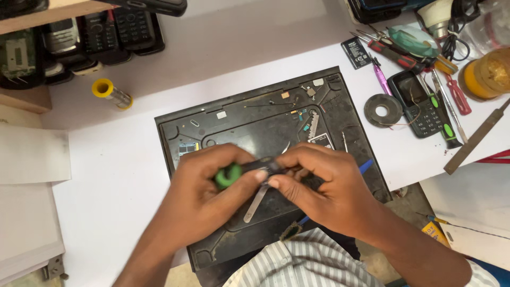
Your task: The person disassembles feature phones at a repair workbench. They pick phones from the shelf, remove back covers and batteries by hand, separate a keypad housing from a motherboard, and use tweezers to handle small components and screws, placing parts on a dark work tray.
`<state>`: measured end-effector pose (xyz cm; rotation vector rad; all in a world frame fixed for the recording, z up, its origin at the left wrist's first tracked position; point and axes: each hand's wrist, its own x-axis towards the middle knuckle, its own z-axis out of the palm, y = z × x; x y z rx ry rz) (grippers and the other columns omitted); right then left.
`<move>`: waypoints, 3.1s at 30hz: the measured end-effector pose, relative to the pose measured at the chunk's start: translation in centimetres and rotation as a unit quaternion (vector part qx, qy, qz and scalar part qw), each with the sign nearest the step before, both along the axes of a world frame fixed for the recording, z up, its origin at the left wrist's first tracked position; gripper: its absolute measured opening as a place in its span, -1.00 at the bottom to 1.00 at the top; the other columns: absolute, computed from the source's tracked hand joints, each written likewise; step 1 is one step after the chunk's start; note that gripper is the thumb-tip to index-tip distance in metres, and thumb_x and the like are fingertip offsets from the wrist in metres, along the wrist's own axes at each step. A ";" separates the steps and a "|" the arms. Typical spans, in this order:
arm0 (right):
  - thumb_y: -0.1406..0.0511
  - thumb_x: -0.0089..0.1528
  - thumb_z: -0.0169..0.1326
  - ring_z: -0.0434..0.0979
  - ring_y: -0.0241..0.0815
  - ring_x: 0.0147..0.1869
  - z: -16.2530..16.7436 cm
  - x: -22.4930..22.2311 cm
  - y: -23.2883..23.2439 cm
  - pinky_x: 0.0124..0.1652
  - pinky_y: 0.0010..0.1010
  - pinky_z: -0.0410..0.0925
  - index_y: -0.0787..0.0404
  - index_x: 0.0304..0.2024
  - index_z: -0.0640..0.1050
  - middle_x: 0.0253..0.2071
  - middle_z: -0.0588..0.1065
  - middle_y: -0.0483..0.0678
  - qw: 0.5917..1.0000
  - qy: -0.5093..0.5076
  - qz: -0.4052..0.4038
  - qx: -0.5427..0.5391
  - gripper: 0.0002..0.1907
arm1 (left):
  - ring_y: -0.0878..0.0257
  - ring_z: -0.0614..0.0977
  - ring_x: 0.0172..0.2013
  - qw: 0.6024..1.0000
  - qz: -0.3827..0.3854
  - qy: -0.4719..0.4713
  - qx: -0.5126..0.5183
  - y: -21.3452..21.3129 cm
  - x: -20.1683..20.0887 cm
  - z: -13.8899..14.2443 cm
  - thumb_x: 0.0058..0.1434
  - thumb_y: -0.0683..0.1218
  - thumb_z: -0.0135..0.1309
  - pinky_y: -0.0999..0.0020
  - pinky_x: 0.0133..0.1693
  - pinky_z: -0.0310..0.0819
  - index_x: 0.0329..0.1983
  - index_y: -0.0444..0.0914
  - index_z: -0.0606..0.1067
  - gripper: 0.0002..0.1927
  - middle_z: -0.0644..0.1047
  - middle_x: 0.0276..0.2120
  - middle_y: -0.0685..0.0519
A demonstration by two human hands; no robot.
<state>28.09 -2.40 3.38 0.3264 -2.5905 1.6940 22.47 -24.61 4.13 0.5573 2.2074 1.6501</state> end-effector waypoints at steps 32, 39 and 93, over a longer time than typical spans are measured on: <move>0.20 0.44 0.19 0.35 -0.20 -0.54 -5.3 1.4 21.1 -0.55 -0.30 0.18 0.39 0.00 0.57 -0.48 0.47 0.08 0.892 -0.105 -0.343 0.277 -0.67 | 0.37 0.49 -0.46 0.872 0.426 0.027 -0.240 -13.3 2.3 -3.6 0.34 -0.10 0.22 0.48 -0.44 0.33 0.06 -0.42 0.46 -0.64 0.50 -0.41 0.03; 0.21 0.62 -0.07 0.44 -0.43 -0.36 -6.2 0.2 15.9 -0.31 -0.53 0.32 0.28 -0.08 0.45 -0.31 0.48 -0.15 0.972 -0.019 -0.225 -0.062 -0.73 | 0.47 0.47 -0.45 0.929 0.365 0.036 -0.041 -11.7 2.6 -2.8 0.44 -0.14 0.04 0.55 -0.39 0.35 0.00 -0.34 0.53 -0.82 0.50 -0.46 0.14; 0.29 0.44 -0.01 0.44 -0.26 -0.23 -0.6 3.8 11.0 -0.23 -0.46 0.30 0.28 -0.02 0.46 -0.23 0.45 -0.03 0.963 0.045 -0.167 0.208 -0.84 | -0.05 0.55 -0.28 0.935 0.096 0.207 -0.272 3.6 3.7 -0.9 0.06 -0.02 0.33 0.04 -0.27 0.42 -0.38 -0.28 0.55 -0.74 0.54 -0.40 -0.06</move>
